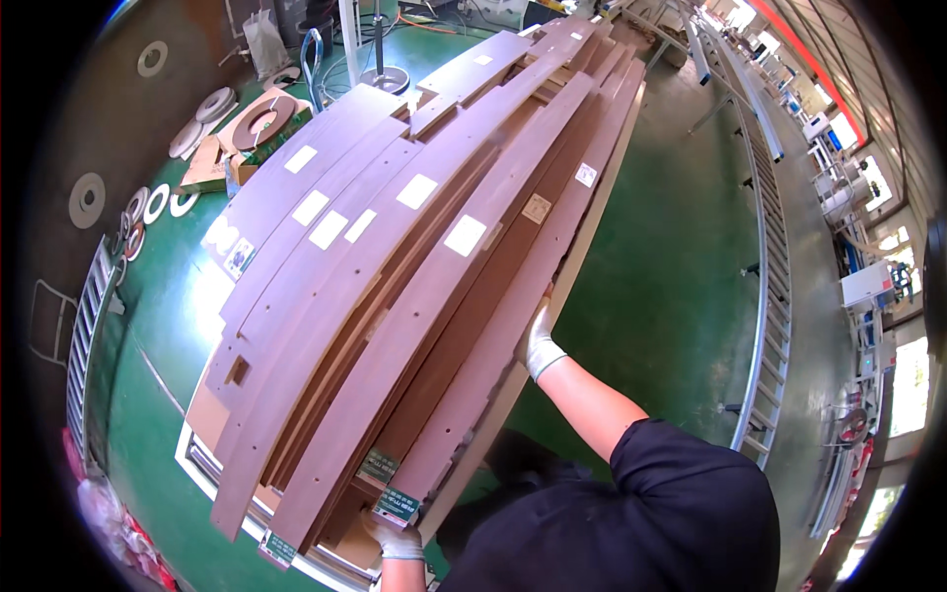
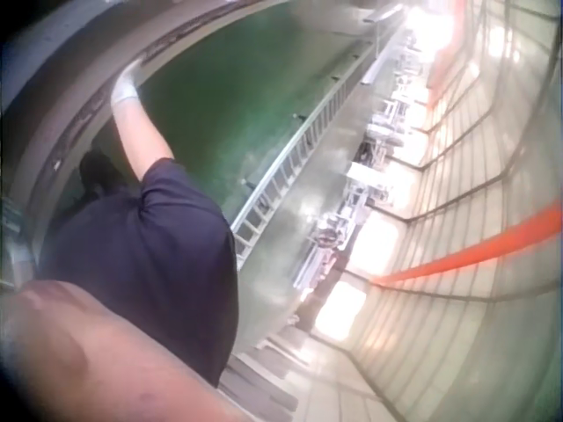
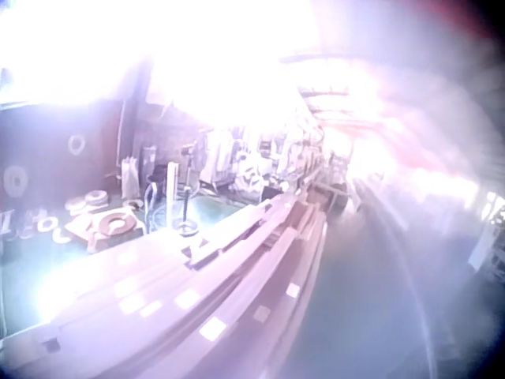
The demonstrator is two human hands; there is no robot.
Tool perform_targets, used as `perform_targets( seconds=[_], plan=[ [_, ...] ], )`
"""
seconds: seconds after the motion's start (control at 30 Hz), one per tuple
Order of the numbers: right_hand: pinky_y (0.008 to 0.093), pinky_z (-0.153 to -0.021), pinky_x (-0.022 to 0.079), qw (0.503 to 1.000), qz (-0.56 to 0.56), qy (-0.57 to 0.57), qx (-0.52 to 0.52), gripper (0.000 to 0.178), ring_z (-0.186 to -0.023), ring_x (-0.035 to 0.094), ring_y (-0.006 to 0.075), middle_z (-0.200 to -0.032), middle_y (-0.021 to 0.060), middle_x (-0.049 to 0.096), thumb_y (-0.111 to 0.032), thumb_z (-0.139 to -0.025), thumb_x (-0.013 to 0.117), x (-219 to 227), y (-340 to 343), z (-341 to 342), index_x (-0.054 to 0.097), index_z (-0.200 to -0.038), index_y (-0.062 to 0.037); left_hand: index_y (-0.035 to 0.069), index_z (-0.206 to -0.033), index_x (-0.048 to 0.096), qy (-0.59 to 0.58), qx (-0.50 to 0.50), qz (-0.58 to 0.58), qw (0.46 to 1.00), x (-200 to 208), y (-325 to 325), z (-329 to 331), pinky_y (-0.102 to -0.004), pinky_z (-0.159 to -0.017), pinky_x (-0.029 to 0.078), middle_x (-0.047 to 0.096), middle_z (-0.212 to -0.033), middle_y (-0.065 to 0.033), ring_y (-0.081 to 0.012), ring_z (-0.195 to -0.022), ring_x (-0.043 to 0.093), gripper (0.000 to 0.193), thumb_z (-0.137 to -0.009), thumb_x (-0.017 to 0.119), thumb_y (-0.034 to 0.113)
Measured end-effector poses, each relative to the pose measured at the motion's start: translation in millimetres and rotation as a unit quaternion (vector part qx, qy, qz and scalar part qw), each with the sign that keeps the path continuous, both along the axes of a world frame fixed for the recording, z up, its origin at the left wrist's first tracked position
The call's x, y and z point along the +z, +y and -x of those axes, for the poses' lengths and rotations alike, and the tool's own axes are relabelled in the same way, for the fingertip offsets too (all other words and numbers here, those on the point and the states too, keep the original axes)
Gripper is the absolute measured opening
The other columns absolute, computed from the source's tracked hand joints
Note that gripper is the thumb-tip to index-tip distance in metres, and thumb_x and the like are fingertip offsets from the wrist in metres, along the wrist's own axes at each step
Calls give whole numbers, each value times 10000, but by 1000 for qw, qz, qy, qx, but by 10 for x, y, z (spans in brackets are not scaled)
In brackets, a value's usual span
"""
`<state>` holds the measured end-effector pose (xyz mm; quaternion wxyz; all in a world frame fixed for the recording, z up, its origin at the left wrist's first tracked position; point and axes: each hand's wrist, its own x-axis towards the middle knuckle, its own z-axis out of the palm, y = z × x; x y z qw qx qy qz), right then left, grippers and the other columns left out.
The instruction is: The person picks up a long wood panel from a stack, places it onto an edge-banding machine to process the edge, and then returns it to the stack.
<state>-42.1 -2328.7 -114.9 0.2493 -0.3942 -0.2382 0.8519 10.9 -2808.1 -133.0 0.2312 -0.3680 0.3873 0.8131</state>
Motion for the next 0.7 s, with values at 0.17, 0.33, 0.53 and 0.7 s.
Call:
perform_targets(
  seconds=[0.17, 0.33, 0.53, 0.7],
  plan=[
    [447, -1222, 336, 1000, 10, 11, 2, 989, -1469, 412, 312, -1643, 104, 413, -857, -974, 258, 63, 491, 44, 371, -1616, -113, 80, -1354, 606, 26, -36, 4, 999, -42, 443, -12, -476, -878, 635, 694, -1284, -134, -300, -1128, 704, 509, -1055, 327, 383],
    [448, -1208, 356, 1000, 5, 1, -30, 1020, -1442, 438, 325, -1618, 124, 446, -871, -959, 286, 61, 1263, 172, 404, -1594, -82, 136, -1372, 614, 40, -60, 67, 995, -26, 1283, 162, -456, -834, 647, 698, -1300, -63, -270, -1127, 707, 514, -1041, 363, 438],
    [464, -1200, 364, 999, -10, -29, -27, 1074, -1432, 448, 347, -1607, 146, 457, -907, -925, 298, 195, 1895, 279, 409, -1593, -73, 58, -1369, 628, 42, -116, 76, 989, 319, 2142, 320, -432, -812, 662, 714, -1275, -114, -270, -1098, 723, 503, -1050, 388, 364],
    [456, -1212, 350, 997, 7, -69, -30, 1077, -1443, 440, 348, -1614, 145, 450, -913, -921, 290, 456, 2288, 353, 407, -1597, -82, 7, -1385, 612, 73, -148, 33, 986, 374, 2655, 393, -369, -955, 608, 703, -1313, -118, -264, -1146, 709, 505, -1060, 352, 294]
  ],
)
